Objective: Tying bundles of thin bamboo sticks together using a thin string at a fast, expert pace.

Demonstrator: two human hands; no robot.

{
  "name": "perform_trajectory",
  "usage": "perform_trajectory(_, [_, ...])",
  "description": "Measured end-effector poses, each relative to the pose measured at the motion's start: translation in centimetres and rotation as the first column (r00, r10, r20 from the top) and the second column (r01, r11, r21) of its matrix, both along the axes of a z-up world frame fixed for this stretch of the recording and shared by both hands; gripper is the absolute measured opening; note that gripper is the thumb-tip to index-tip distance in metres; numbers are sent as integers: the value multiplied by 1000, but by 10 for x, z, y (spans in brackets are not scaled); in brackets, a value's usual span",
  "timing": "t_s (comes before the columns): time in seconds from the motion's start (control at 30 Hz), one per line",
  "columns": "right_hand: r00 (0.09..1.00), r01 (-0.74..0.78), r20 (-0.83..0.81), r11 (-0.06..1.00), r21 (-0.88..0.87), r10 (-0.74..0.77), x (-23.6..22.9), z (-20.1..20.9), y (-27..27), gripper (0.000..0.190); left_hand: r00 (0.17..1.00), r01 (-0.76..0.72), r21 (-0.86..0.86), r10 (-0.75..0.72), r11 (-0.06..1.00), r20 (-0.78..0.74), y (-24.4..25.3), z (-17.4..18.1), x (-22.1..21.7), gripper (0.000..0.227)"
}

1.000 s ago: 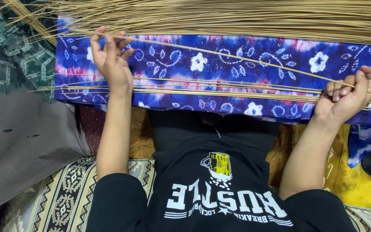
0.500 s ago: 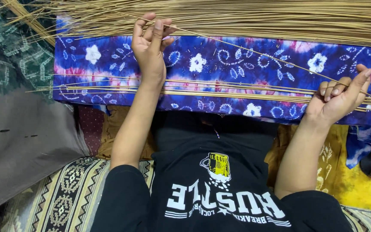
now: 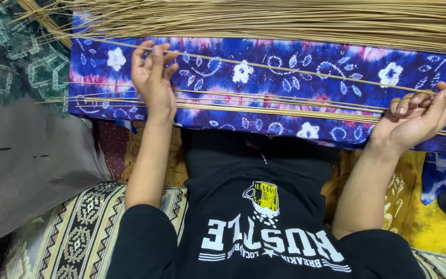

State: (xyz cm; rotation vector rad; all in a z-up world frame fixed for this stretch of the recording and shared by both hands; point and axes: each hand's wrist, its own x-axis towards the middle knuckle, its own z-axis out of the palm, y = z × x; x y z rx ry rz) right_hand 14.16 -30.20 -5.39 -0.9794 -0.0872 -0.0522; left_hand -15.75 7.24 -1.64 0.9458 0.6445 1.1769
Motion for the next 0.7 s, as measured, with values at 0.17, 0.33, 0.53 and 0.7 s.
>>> perform_trajectory(0.17, [994,-87,51,982,-167,97,4,-5,-9,4,988,-147,-29,145,989,-59,10,-10,-47,33])
perform_trajectory(0.33, [992,-74,81,965,-251,97,5,-9,-22,4,963,-227,-70,213,971,-162,14,-17,-81,35])
perform_trajectory(0.53, [990,-47,107,939,-341,88,1,-25,-37,40,943,-216,-7,206,976,-260,17,-27,-102,19])
perform_trajectory(0.7, [997,-68,10,971,-231,73,-7,-45,-54,125,821,-331,53,315,942,-477,22,-17,-115,4])
